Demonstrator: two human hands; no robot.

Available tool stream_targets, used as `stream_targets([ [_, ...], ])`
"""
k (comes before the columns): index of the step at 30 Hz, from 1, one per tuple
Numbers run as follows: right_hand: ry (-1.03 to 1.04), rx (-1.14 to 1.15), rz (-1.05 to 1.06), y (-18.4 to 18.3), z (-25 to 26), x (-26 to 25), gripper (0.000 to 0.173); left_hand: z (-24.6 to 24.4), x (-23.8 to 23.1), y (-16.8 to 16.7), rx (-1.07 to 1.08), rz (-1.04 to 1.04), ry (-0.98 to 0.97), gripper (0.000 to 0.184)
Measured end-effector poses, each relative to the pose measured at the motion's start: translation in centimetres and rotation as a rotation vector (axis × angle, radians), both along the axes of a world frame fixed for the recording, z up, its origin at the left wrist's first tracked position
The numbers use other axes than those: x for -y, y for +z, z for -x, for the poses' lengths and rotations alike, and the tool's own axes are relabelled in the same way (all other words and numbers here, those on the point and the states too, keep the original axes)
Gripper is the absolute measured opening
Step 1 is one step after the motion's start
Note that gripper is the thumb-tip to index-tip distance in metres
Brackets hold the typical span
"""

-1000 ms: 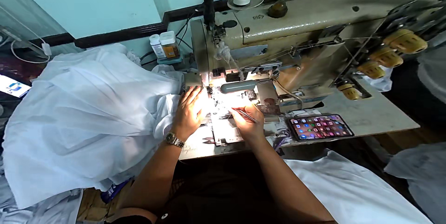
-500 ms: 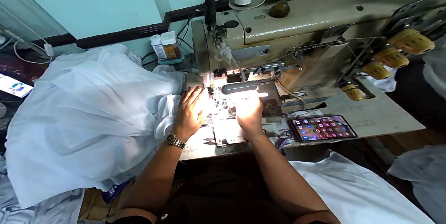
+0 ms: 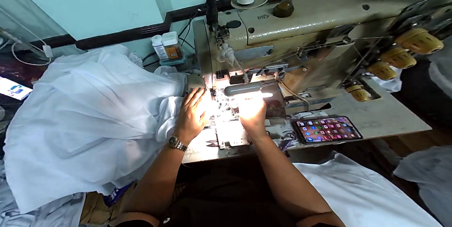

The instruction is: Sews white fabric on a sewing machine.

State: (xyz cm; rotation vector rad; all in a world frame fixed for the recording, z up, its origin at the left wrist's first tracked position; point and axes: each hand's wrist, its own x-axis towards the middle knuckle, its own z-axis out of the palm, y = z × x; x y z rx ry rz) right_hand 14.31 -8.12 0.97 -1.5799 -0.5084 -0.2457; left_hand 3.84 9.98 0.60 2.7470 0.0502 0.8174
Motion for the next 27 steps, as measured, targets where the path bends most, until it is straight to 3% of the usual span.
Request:
stream_targets([
  [6, -0.025, -0.003, 0.025, -0.01, 0.00, 0.02, 0.022, -0.01, 0.01, -0.03, 0.000, -0.003, 0.003, 0.050],
  [22, -0.014, -0.009, 0.017, -0.27, -0.17, -0.10, 0.036, 0.05, 0.04, 0.00, 0.007, -0.003, -0.002, 0.051],
  [27, -0.077, 0.007, 0.030, 0.02, 0.33, -0.08, 0.019, 0.10, 0.11, 0.05, 0.003, -0.001, 0.008, 0.051],
])
